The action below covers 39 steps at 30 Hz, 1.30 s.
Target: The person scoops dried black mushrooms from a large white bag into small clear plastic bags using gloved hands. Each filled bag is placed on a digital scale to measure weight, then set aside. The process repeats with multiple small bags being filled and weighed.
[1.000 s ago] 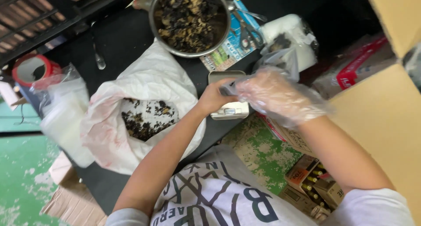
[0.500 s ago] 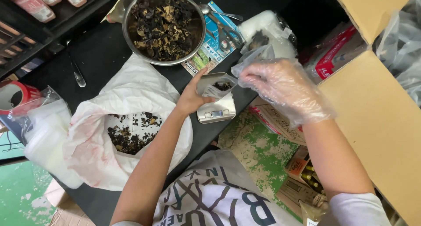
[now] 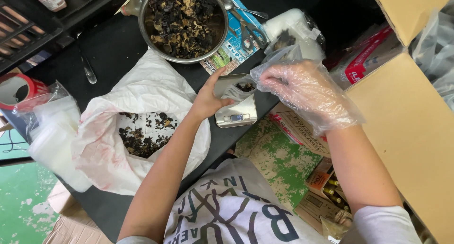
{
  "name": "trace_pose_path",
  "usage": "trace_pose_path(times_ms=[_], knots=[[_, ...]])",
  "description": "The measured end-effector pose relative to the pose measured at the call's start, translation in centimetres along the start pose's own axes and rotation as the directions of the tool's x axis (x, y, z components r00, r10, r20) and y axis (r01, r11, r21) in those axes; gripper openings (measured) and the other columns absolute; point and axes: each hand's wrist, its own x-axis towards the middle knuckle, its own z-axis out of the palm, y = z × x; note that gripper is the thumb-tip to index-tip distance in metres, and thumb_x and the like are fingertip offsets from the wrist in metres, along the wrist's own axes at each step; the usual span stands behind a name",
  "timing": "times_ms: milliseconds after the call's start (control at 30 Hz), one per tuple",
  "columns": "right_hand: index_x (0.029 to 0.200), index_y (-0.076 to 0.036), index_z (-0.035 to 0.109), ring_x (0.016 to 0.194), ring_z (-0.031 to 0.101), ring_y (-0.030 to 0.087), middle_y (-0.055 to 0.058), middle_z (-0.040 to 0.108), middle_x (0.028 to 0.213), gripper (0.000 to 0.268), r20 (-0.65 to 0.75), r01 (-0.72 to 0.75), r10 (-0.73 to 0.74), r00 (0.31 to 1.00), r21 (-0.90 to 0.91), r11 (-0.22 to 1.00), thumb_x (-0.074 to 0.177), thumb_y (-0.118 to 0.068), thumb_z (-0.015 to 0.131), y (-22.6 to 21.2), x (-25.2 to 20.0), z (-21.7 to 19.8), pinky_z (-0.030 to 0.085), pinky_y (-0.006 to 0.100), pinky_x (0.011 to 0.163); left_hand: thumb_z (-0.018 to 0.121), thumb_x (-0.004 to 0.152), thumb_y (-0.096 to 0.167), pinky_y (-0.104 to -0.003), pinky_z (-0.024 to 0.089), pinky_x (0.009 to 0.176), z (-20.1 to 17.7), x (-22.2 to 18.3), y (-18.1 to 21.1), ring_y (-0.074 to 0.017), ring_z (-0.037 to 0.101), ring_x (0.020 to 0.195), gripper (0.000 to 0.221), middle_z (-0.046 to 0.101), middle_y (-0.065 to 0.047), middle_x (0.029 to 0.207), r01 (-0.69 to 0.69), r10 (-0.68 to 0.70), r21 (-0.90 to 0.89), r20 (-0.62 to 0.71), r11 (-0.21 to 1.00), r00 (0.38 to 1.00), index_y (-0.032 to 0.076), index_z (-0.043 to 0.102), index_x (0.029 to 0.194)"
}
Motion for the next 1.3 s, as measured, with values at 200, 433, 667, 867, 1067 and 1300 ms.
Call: trace_pose_path(times_ms=[200,433,667,867,1067,1300], knots=[[0.097,-0.011,0.078,0.100,0.069,0.043,0.020,0.070,0.115,0.013,0.091,-0.061,0.061,0.994,-0.009,0.998,0.094,-0.017,0.067,0.2,3.4,4.3,0.059,0.049,0.083,0.091,0.071,0.018,-0.047,0.028,0.124,0.5,-0.1,-0.9,-0.0353,0.033,0.149,0.101,0.038,-0.017,0.160,0.023,-0.022,0.089,-0.010,0.996,1.000,0.020,0.038,0.156],[0.081,-0.010,0.077,0.081,0.076,0.030,0.011,0.075,0.078,0.008,0.238,0.235,-0.117,0.964,-0.562,0.793,0.077,-0.015,0.073,7.7,8.0,12.0,0.063,0.042,0.064,0.094,0.064,0.030,-0.044,0.035,0.121,4.8,2.1,-3.3,-0.0302,0.045,0.143,0.101,0.054,-0.011,0.150,0.081,-0.087,0.118,0.049,0.990,0.995,0.025,0.046,0.152],[0.072,-0.009,0.073,0.074,0.074,0.032,0.012,0.069,0.070,0.019,0.258,0.206,-0.065,0.964,-0.566,0.798,0.078,-0.026,0.070,5.1,7.9,9.8,0.060,0.045,0.064,0.082,0.074,0.037,-0.046,0.053,0.104,5.1,2.8,-3.4,-0.0362,0.065,0.119,0.064,0.070,-0.011,0.125,0.116,-0.115,0.313,-0.020,0.943,0.993,0.034,0.059,0.134],[0.076,-0.012,0.068,0.072,0.073,0.030,0.007,0.067,0.068,0.009,0.244,0.285,-0.162,0.956,-0.647,0.707,0.077,-0.020,0.069,2.9,7.4,7.6,0.059,0.044,0.061,0.078,0.081,0.035,-0.049,0.053,0.102,4.4,2.7,-2.5,-0.0391,0.065,0.119,0.064,0.067,-0.015,0.128,0.111,-0.122,0.376,0.007,0.920,0.992,0.029,0.054,0.139],[0.087,-0.007,0.076,0.089,0.073,0.037,0.017,0.073,0.085,0.028,0.319,0.274,-0.106,0.942,-0.546,0.792,0.084,-0.034,0.072,-3.1,8.7,0.1,0.059,0.050,0.076,0.081,0.082,0.024,-0.057,0.046,0.108,3.8,1.8,-1.2,-0.0449,0.055,0.128,0.076,0.057,-0.025,0.138,0.091,-0.087,0.317,-0.026,0.944,0.996,0.014,0.042,0.147],[0.100,-0.013,0.080,0.099,0.072,0.032,0.012,0.073,0.101,0.027,0.119,0.050,-0.003,0.993,-0.394,0.918,0.088,-0.036,0.071,-1.8,16.3,1.6,0.059,0.047,0.080,0.077,0.081,0.007,-0.049,0.052,0.103,1.4,-3.0,1.5,-0.0401,0.061,0.120,0.059,0.061,-0.015,0.123,0.000,0.055,0.201,-0.265,0.980,0.963,0.010,0.055,0.137]])
